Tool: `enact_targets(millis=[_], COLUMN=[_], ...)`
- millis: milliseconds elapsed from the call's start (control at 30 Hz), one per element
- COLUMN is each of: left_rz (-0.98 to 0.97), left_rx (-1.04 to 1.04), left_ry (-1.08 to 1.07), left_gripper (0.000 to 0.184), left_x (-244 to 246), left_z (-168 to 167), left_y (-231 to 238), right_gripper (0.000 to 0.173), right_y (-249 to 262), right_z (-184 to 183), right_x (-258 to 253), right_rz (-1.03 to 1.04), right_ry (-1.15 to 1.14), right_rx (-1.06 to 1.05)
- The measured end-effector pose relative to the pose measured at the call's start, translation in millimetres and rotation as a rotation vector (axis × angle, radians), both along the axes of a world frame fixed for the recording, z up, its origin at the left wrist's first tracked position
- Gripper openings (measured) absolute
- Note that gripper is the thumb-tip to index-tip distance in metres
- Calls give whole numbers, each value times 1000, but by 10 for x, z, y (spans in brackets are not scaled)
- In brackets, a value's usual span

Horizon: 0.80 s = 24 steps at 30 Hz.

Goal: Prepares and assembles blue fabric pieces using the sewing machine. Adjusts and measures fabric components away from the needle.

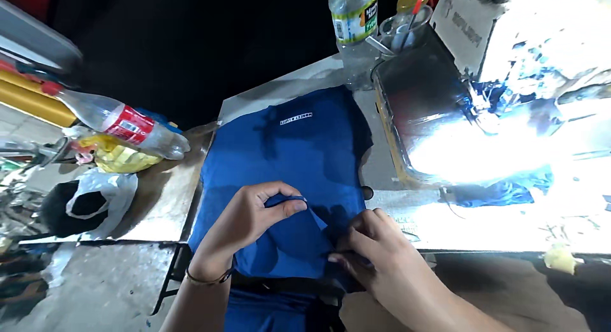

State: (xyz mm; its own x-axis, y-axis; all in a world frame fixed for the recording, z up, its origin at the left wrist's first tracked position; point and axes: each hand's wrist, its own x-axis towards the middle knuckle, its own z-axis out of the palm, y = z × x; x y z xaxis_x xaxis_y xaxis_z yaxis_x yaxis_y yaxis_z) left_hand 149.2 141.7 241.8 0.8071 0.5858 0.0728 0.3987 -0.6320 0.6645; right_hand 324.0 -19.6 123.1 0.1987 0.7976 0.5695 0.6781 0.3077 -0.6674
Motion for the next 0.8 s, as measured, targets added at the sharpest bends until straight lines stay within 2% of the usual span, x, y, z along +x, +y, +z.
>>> enact_targets(millis=[133, 300, 533, 700, 800], left_rz=[49, 108, 147, 195, 198], left_rx=[29, 111, 82, 163, 216], left_ry=[-32, -62, -115, -82, -48], left_gripper=[8, 10, 11, 12, 14], left_x=[-35, -62, -90, -85, -89], left_z=[17, 48, 84, 49, 71], left_y=[-27, -71, -145, -164, -196], right_gripper=[23, 21, 20, 20, 30], right_y=[-8, 111, 71, 67, 113], right_z=[130, 200, 256, 428, 550], right_x=[101, 269, 253, 227, 281], right_rz=[88, 234, 211, 154, 229], right_ry=[121, 295, 386, 440, 453], right_rx=[1, -184, -177, -413, -613])
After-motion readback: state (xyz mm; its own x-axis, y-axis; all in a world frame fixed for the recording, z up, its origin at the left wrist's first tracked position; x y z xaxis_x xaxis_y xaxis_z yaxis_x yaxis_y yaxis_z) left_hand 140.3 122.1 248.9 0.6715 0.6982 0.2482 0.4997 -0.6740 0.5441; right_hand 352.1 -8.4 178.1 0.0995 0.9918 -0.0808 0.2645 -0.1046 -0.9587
